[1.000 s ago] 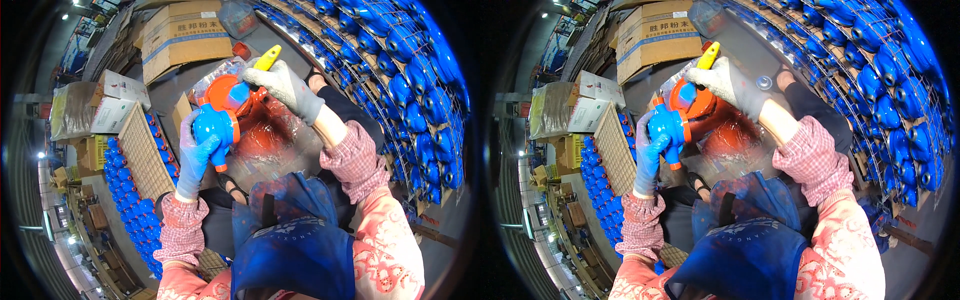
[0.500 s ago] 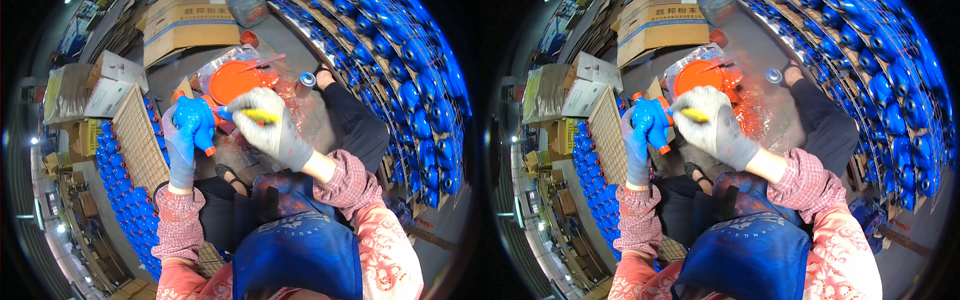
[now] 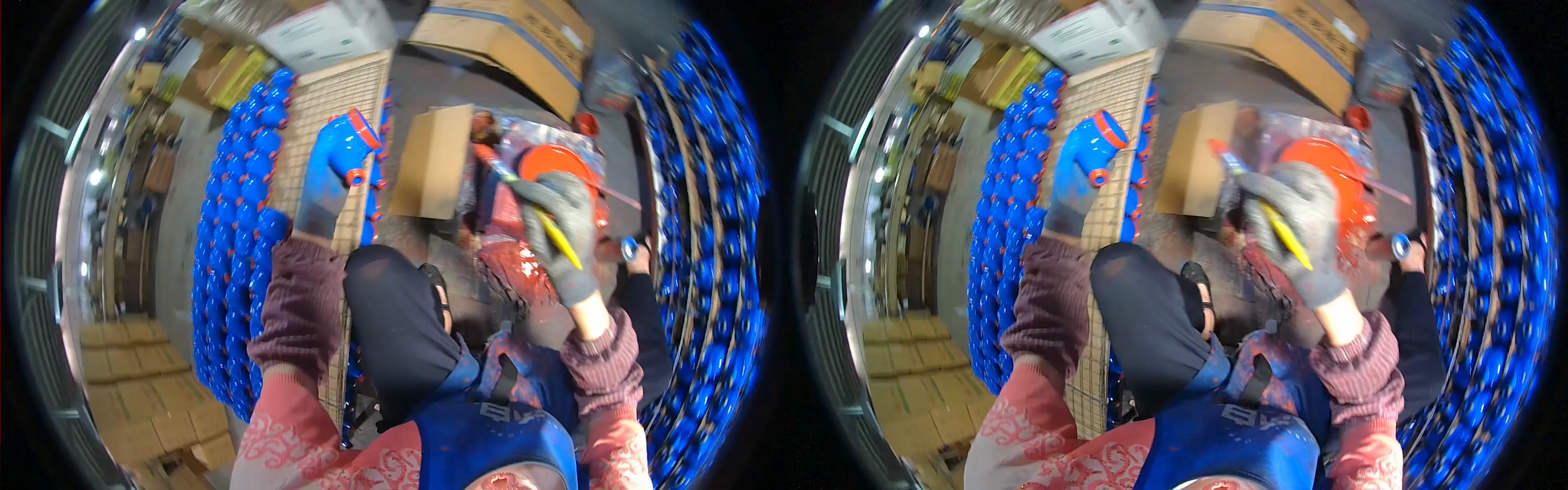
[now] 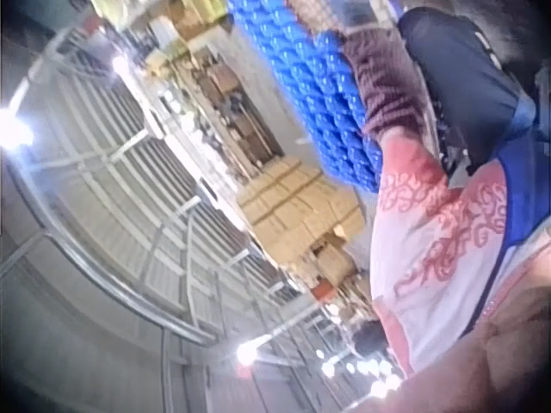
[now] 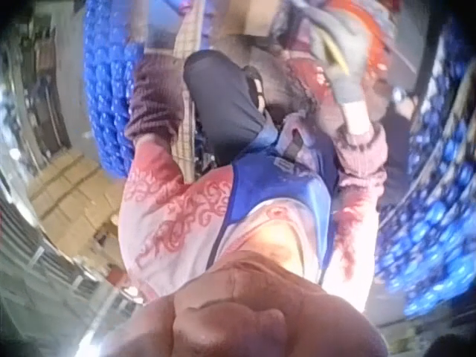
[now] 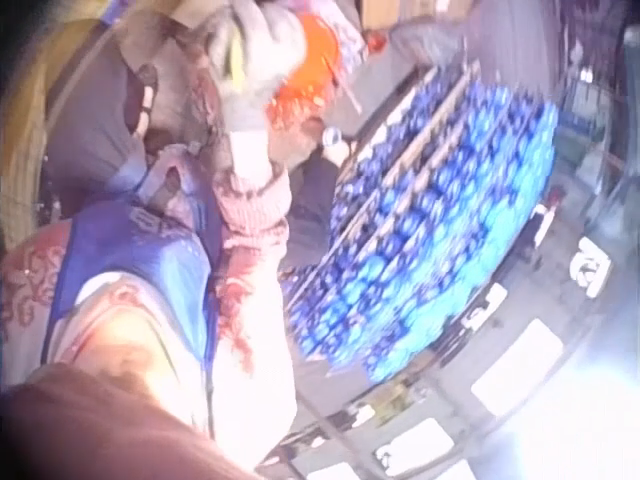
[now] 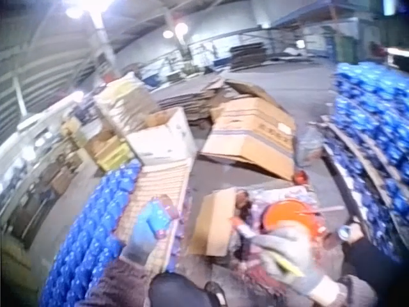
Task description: The person paints blue components by dipping a paintbrush into an orange paint dish, applying paint to the rims of each component by hand, and placing them onto a wire grid tray.
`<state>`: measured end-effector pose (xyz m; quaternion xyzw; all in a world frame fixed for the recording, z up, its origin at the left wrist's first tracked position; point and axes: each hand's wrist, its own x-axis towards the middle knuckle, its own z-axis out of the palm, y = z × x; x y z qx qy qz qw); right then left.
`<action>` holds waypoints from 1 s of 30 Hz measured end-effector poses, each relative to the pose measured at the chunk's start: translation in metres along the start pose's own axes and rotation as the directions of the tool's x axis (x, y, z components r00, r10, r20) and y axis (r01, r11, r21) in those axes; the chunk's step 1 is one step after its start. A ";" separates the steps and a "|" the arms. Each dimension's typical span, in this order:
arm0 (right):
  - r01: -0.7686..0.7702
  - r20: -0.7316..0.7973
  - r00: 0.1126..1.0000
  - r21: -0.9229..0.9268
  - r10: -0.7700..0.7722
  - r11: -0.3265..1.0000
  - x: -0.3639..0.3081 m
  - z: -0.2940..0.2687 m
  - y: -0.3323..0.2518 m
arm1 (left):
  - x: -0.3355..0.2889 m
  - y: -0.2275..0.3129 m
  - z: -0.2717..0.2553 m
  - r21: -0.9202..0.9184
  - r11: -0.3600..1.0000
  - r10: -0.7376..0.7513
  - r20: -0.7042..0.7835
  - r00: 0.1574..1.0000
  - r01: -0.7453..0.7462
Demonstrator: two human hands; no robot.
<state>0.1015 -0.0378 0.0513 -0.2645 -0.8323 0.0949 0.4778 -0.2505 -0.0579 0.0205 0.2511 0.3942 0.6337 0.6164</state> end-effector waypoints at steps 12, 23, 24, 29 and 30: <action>0.015 0.072 0.997 -0.335 0.009 0.942 0.021 -0.057 0.002 | -0.013 0.047 -0.241 0.488 -0.282 0.559 -0.616 0.555 0.826; -0.235 -0.081 0.971 -0.494 0.225 0.837 0.000 -0.177 0.025 | -0.033 0.057 -0.212 0.729 -0.527 0.376 -0.261 0.889 0.437; -0.113 -0.098 0.993 -0.708 0.061 0.697 -0.006 -0.200 0.024 | -0.035 0.054 -0.192 0.748 -0.505 0.398 -0.240 0.885 0.430; -0.224 -0.186 0.965 -0.951 0.184 0.215 -0.053 -0.347 0.032 | -0.052 0.043 -0.130 0.832 -0.398 0.494 -0.160 0.855 0.385; -0.230 -0.219 0.942 -0.973 0.256 0.013 -0.065 -0.372 0.026 | -0.048 0.041 -0.120 0.857 -0.371 0.504 -0.137 0.853 0.357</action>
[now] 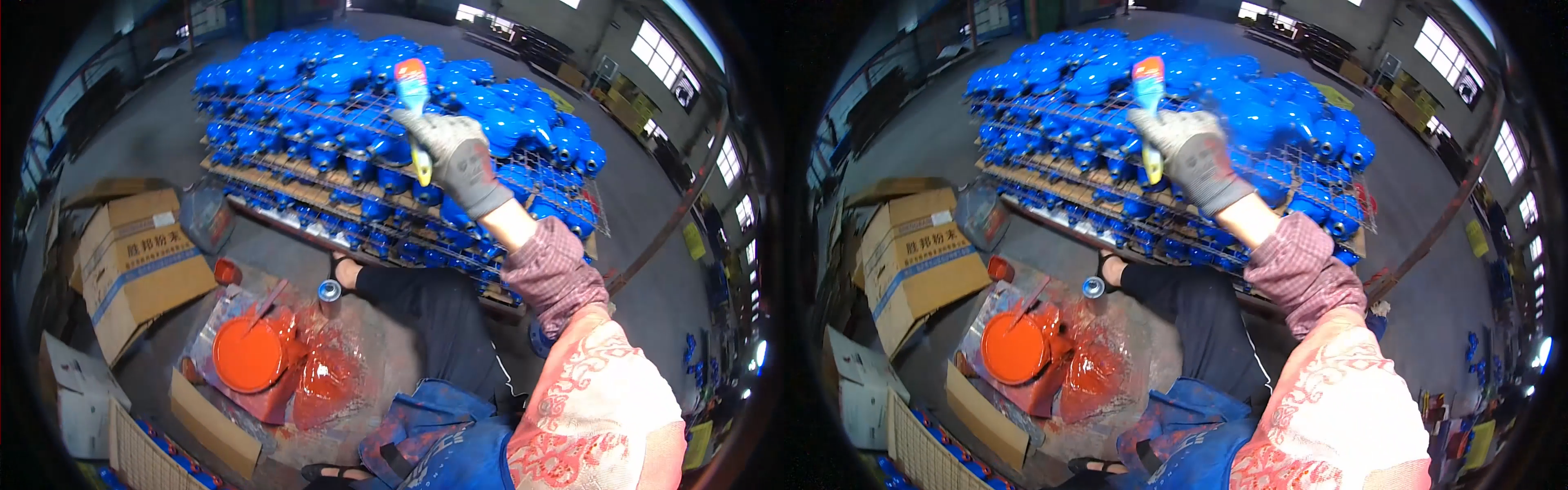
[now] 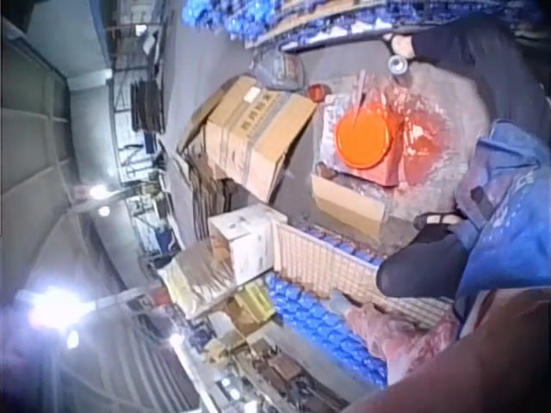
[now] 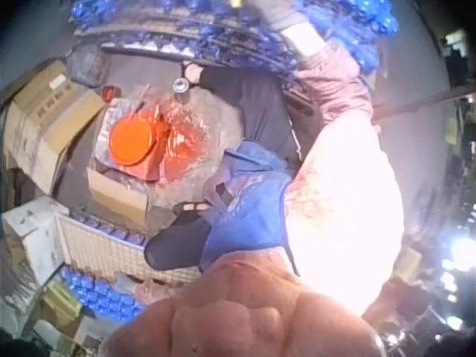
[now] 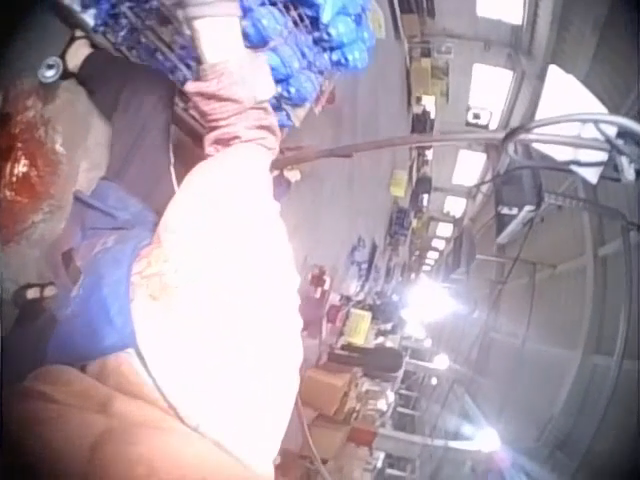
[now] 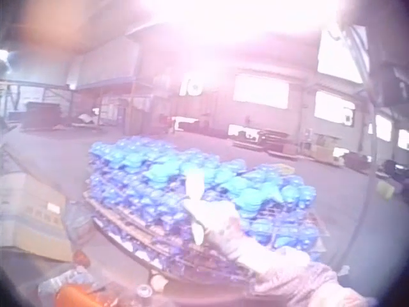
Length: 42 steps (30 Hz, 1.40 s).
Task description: The person paints blue components by dipping a paintbrush into an orange paint dish, applying paint to the rims of each component by hand, and placing them onto a wire grid tray.
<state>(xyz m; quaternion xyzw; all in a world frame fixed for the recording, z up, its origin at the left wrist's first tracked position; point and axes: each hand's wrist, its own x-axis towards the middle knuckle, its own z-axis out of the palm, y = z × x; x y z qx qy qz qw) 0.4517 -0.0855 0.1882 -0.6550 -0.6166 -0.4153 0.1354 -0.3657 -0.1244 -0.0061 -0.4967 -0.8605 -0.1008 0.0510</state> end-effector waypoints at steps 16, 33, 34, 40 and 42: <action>-0.137 -0.233 0.944 0.366 0.233 0.920 0.007 -0.057 0.071 | -0.079 0.369 -0.093 -0.992 0.104 0.773 0.038 0.633 -0.068; -0.660 0.675 0.733 0.672 -0.088 -0.337 -0.113 0.097 -0.241 | -0.145 0.355 -0.027 -0.983 0.179 0.650 0.097 0.754 -0.027; -0.689 0.696 0.710 0.658 -0.104 -0.304 -0.113 0.102 -0.249 | -0.135 0.348 -0.029 -0.983 0.182 0.644 0.105 0.757 -0.018; -0.796 0.786 0.603 0.583 -0.135 -0.163 -0.096 0.124 -0.291 | -0.086 0.320 -0.026 -0.827 -0.318 0.574 0.222 0.788 0.464; -0.788 0.782 0.615 0.606 -0.099 -0.106 -0.095 0.132 -0.299 | -0.073 0.327 -0.027 -0.701 -0.370 0.690 0.232 0.685 0.610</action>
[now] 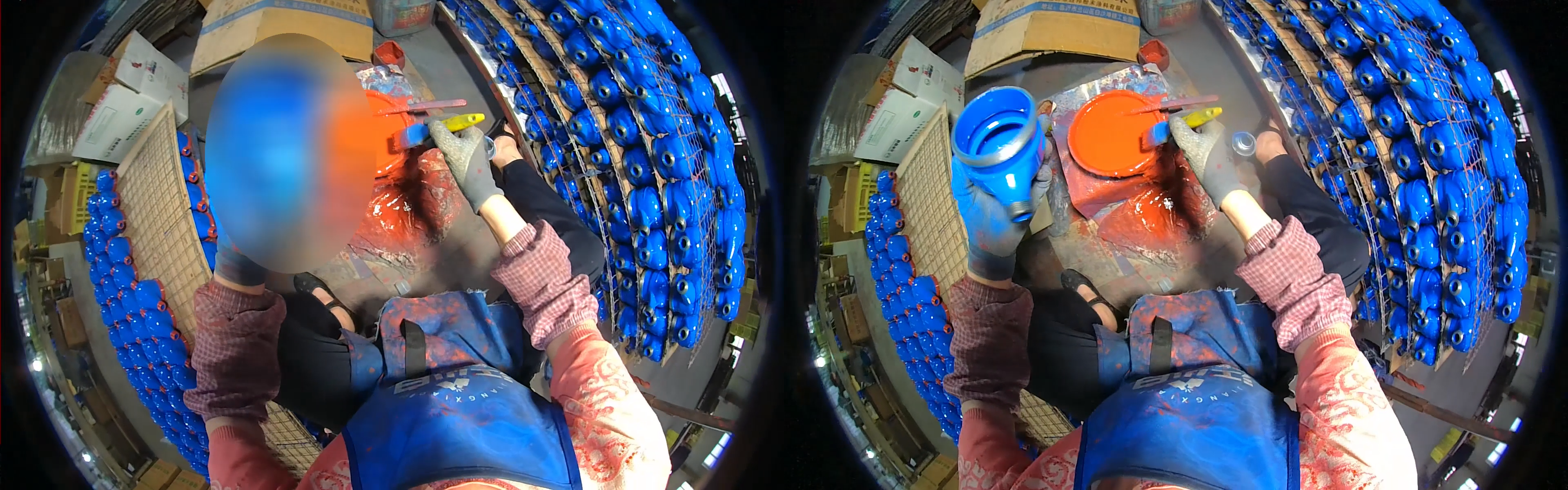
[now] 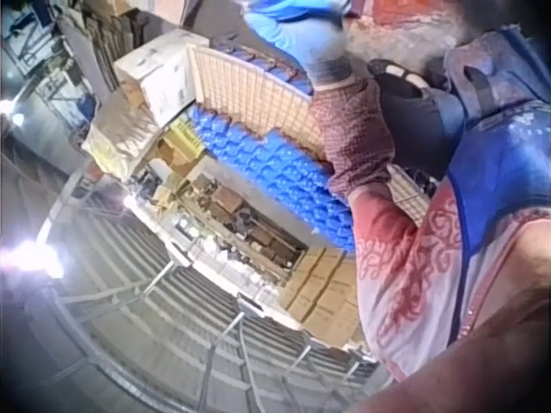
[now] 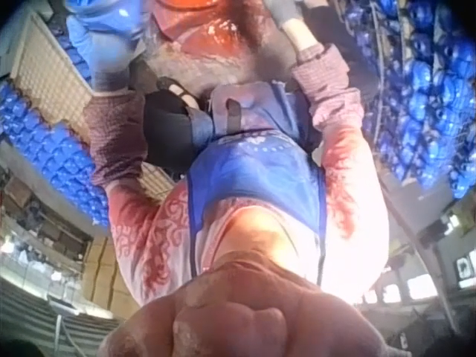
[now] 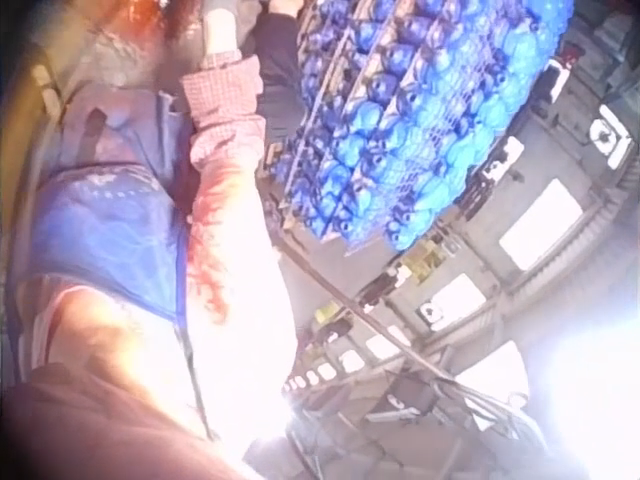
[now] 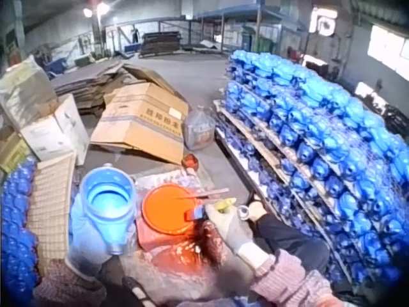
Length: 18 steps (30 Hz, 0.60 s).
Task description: The person paints blue components by dipping a paintbrush into an orange paint dish, applying paint to the rims of each component by hand, and placing them onto a wire grid tray.
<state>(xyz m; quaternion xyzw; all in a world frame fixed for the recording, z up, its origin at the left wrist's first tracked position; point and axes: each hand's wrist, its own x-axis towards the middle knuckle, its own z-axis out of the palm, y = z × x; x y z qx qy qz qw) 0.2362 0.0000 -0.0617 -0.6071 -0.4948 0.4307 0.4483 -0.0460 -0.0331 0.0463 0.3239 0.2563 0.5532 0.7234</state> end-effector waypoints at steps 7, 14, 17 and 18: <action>0.016 0.005 1.000 -0.095 -0.016 0.995 0.017 0.015 0.014 | 0.002 -0.023 -0.016 -0.663 0.734 -0.114 0.093 0.989 0.147; 0.018 -0.007 1.000 -0.264 -0.021 0.964 0.010 0.013 -0.006 | 0.009 -0.016 -0.037 -0.381 0.894 -0.181 0.171 0.968 0.235; 0.120 -0.041 0.990 -0.297 -0.138 0.947 0.005 -0.005 -0.020 | 0.005 -0.022 -0.016 0.350 0.937 -0.025 0.086 0.996 -0.007; 0.118 -0.047 0.989 -0.291 -0.137 0.949 0.007 -0.010 -0.023 | 0.002 -0.026 -0.008 0.830 0.523 0.183 0.111 0.977 -0.192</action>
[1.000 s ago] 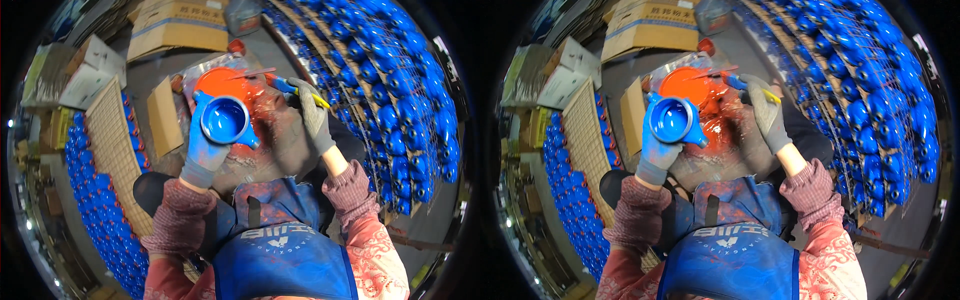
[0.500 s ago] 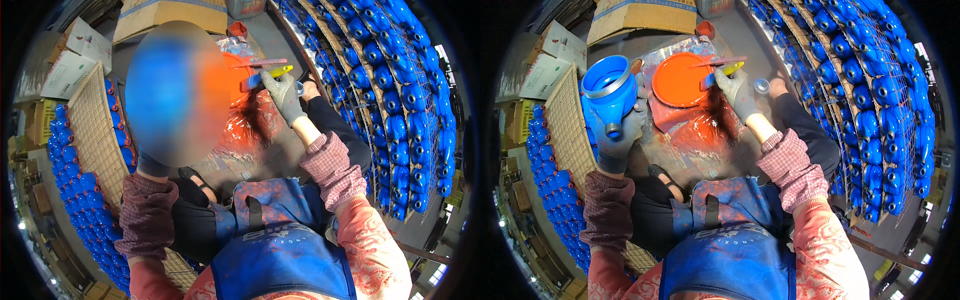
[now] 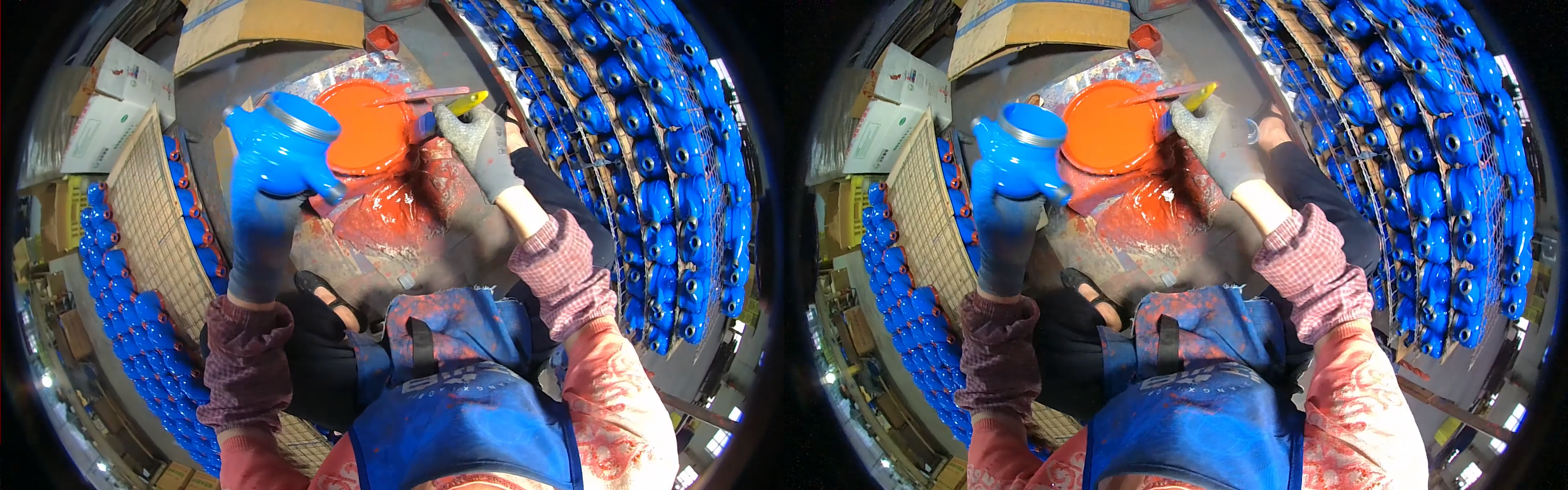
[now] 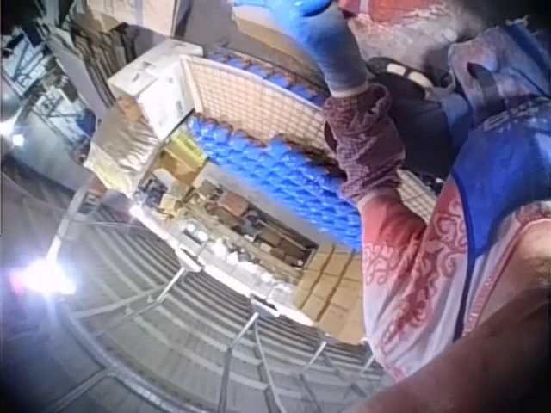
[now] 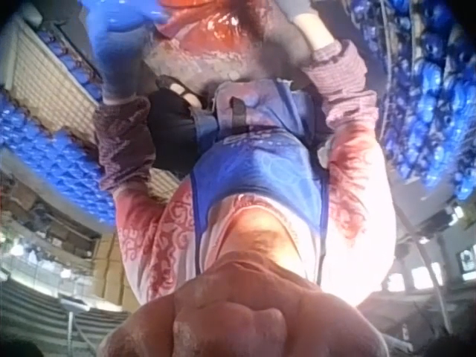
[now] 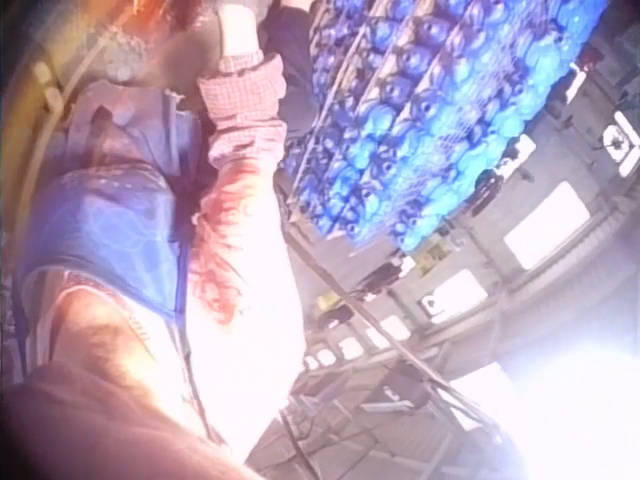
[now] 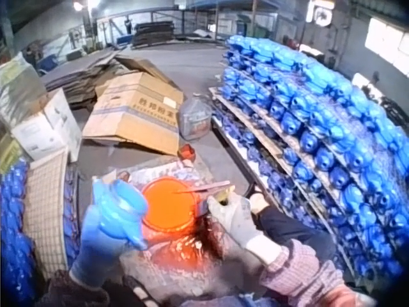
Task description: The person paints blue components by dipping a paintbrush into an orange paint dish, applying paint to the rims of each component by hand, and placing them onto a wire grid tray.
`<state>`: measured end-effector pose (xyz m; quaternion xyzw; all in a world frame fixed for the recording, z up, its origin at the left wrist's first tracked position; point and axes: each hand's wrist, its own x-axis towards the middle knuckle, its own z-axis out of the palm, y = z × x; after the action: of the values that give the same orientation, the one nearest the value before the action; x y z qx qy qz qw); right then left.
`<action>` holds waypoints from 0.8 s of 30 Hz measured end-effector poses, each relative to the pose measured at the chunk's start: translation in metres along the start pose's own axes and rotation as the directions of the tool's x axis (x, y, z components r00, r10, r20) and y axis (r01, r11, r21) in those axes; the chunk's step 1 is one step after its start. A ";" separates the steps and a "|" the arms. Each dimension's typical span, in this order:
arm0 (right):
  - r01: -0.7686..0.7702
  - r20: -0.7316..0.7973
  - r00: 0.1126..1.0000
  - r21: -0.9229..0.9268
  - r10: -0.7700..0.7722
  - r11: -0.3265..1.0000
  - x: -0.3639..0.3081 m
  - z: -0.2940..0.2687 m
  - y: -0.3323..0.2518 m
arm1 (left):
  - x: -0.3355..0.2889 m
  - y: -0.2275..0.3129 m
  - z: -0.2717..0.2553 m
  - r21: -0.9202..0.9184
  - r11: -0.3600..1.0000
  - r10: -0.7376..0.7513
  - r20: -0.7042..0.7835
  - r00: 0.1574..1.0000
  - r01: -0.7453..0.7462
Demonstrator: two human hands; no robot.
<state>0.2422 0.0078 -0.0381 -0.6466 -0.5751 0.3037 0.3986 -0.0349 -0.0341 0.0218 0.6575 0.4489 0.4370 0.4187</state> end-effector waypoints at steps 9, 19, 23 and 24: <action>-0.111 0.276 0.961 0.360 0.008 0.926 0.007 -0.055 -0.062 | -0.016 -0.017 0.027 0.386 0.750 0.445 0.305 0.842 -0.537; -0.003 0.396 0.905 0.374 -0.157 0.927 0.005 -0.057 -0.060 | -0.011 -0.018 0.034 0.420 0.726 0.382 0.412 0.827 -0.545; 0.029 0.358 0.914 0.409 -0.190 0.912 -0.003 -0.054 -0.062 | -0.015 -0.014 0.032 0.464 0.783 0.325 0.264 0.908 -0.415; 0.047 0.352 0.912 0.419 -0.210 0.907 -0.006 -0.053 -0.061 | -0.015 -0.012 0.033 0.457 0.819 0.275 0.218 0.936 -0.347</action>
<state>0.2560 -0.0056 0.0408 -0.4372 -0.6102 0.5100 0.4201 -0.0097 -0.0505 -0.0009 0.8354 0.4000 0.3240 0.1927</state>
